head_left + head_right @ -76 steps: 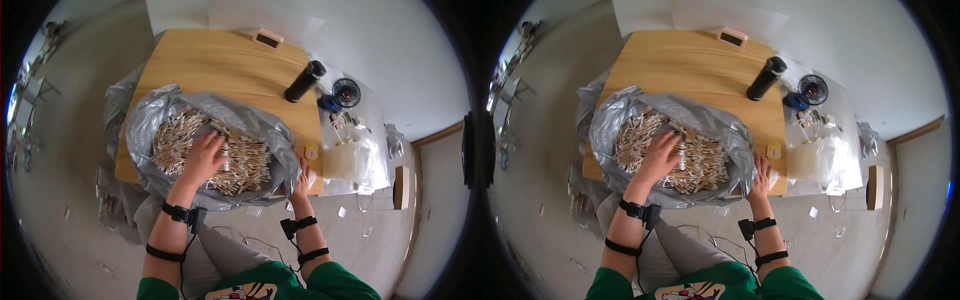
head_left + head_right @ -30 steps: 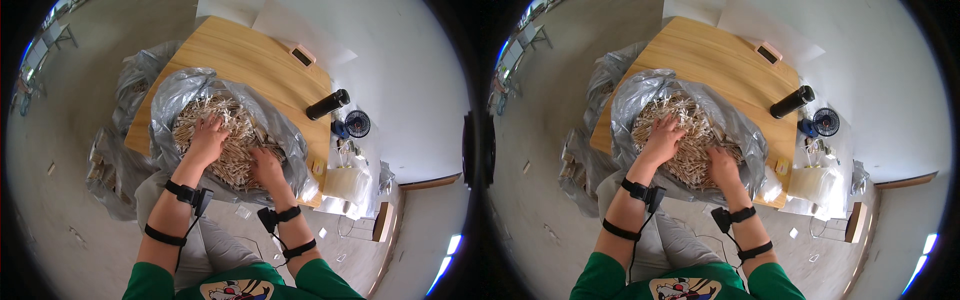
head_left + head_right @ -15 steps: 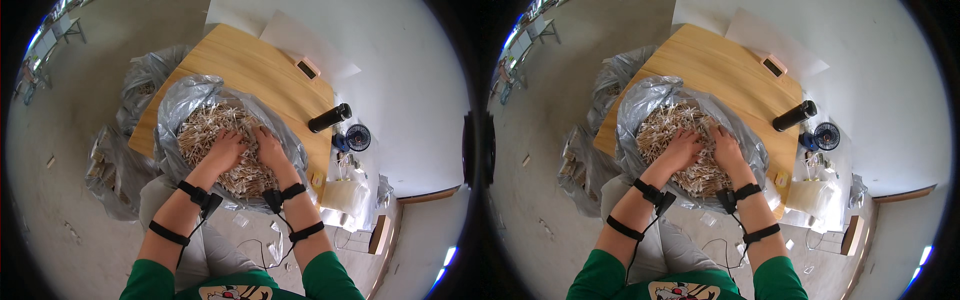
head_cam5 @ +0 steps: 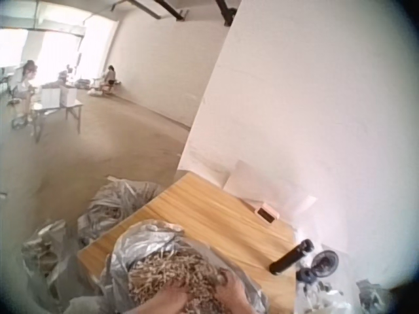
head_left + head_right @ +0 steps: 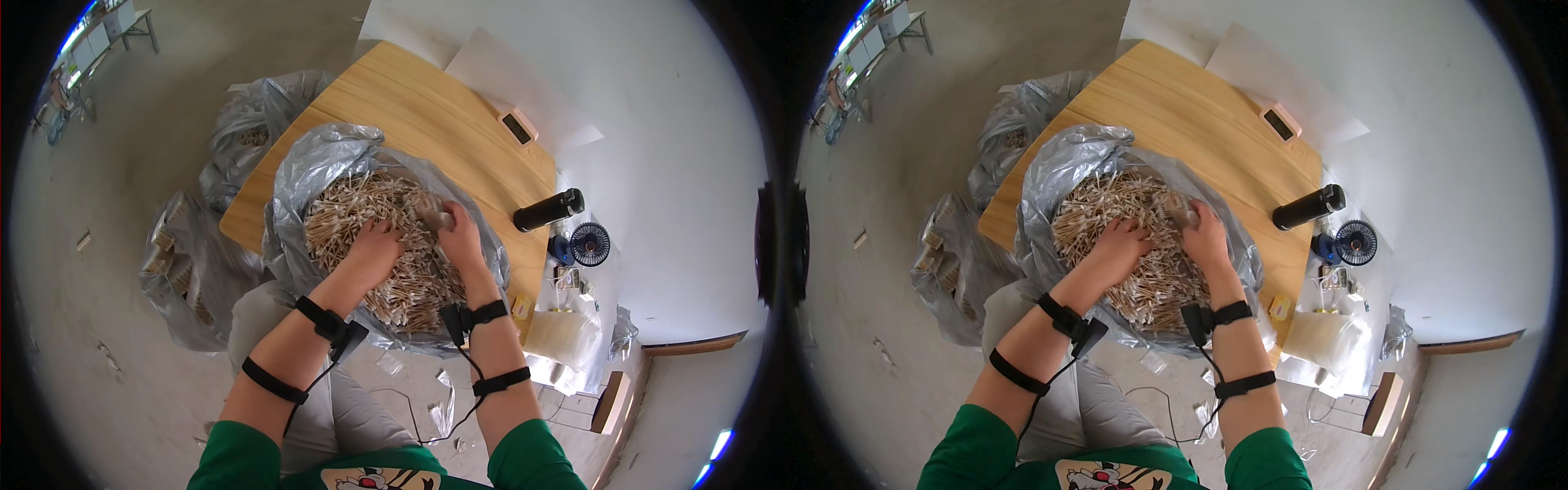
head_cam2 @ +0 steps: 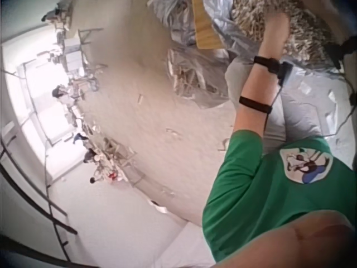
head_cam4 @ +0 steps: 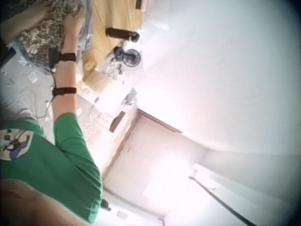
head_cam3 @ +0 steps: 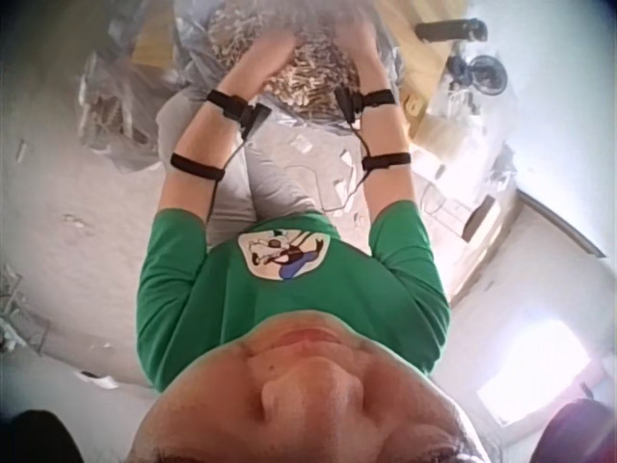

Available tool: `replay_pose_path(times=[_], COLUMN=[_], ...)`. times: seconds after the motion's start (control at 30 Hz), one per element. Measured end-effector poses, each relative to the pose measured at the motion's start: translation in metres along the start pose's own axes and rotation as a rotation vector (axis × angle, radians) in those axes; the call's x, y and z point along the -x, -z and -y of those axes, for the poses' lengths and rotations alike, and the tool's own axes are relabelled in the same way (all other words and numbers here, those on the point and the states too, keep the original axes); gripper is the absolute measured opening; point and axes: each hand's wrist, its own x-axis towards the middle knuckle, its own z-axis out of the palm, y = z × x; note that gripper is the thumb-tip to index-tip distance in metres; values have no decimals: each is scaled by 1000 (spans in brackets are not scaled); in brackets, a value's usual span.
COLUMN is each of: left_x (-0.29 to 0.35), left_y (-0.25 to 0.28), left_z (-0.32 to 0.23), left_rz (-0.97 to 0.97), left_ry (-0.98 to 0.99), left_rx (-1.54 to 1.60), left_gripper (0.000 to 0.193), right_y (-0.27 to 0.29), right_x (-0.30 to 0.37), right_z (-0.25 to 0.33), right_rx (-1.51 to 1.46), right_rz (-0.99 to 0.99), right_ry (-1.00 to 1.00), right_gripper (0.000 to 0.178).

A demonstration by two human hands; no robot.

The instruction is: Sorting bundles of cotton swabs and placing them into individual plastic bags.

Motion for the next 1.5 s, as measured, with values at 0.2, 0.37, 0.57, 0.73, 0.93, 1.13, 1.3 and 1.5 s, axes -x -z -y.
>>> replay_pose_path(times=[0.2, 0.37, 0.57, 0.73, 0.93, 1.13, 1.3, 1.5], left_x=[-8, -5, 1, 4, 5, 5, 5, 4], left_y=[28, 27, 35, 31, 24, 9, 7, 15], left_z=[-19, -23, -31, -36, -57, -59, -58, -59], left_rz=[-163, -72, 284, 399, 83, -44, -18, -58], left_ry=[101, 284, 224, 307, 122, 35, 27, -29], left_rx=[304, 979, 975, 1225, 906, 804, 798, 767], left_gripper=[25, 26, 23, 22, 20, 15, 15, 16], right_y=[7, -1, -17, -13, -7, -10, -16, -12], right_x=[45, 90, 114, 137, 145, 143, 142, 137], right_z=[-11, 11, -10, 18, 45, 36, 34, 25], right_rx=[-556, -1304, -997, -126, -252, -257, -292, -165], right_rz=[-292, -237, -367, -554, -438, -465, -446, -478], right_ry=[-64, -224, -256, -95, 46, 116, 33, 36], right_gripper=[44, 38, 35, 28, 23, 25, 28, 27])
